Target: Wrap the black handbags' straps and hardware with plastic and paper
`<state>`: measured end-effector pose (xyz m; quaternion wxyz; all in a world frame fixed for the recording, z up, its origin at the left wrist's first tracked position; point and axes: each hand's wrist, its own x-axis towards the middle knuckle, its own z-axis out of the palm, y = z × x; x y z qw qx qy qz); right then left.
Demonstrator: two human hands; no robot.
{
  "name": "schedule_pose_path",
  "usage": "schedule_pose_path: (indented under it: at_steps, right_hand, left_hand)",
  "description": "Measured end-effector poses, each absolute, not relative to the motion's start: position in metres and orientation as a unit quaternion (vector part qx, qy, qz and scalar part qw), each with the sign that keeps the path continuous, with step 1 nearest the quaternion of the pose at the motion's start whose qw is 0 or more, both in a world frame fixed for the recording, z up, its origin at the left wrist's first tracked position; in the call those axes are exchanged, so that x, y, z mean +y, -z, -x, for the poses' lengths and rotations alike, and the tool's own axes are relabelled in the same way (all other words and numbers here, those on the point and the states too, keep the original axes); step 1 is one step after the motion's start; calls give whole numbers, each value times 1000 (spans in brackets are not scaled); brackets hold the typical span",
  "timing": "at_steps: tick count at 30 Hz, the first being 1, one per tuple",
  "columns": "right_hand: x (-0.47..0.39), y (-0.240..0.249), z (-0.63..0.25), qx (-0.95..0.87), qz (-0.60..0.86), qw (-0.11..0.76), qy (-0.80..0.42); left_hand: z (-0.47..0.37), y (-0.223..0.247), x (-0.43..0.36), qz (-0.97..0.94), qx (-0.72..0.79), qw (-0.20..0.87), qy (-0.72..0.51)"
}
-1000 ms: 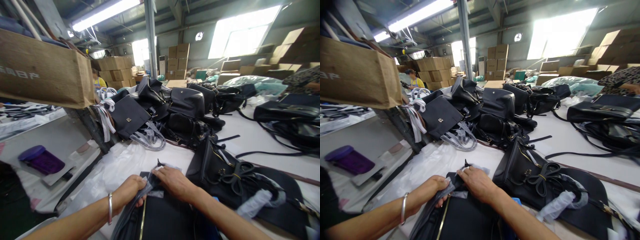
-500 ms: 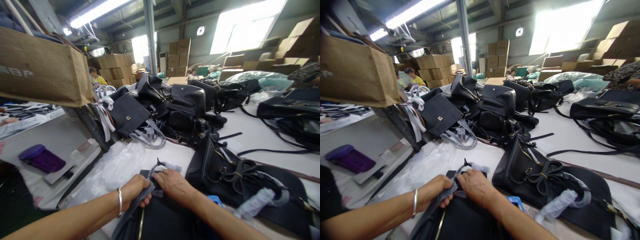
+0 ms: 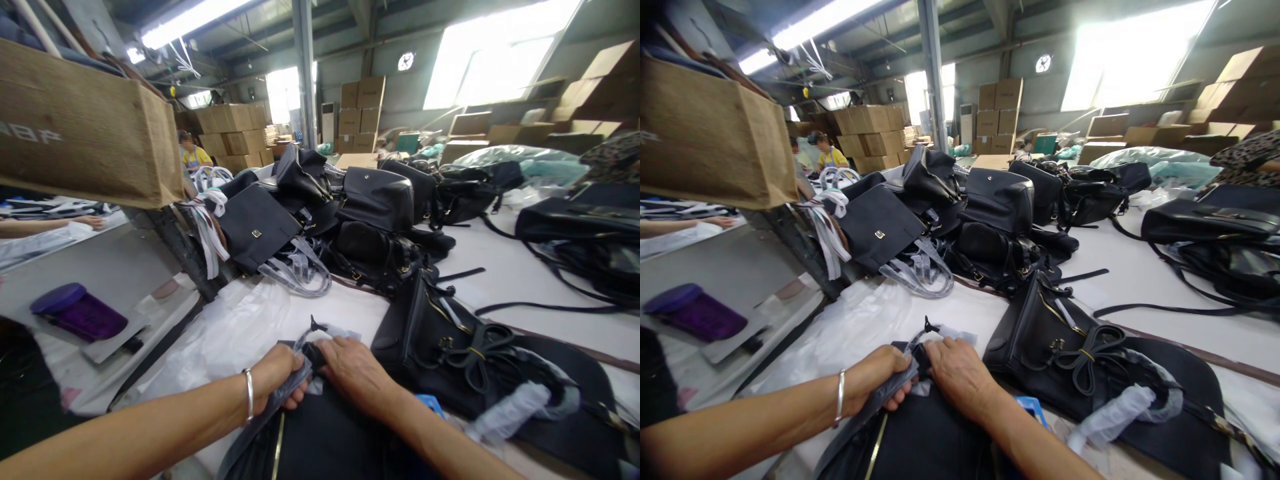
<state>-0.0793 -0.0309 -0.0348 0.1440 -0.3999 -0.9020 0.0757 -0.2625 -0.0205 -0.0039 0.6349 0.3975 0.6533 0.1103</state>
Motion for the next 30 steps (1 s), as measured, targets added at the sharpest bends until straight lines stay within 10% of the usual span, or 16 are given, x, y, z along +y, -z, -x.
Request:
schedule_pose_path:
  at_steps: [9, 30]
  right_hand:
    - [11, 36, 80, -812, 360, 175, -425]
    - [31, 54, 97, -794, 368, 159, -457]
  left_hand:
    - [269, 2, -26, -408, 653, 627, -118]
    - [270, 8, -18, -395, 656, 635, -102]
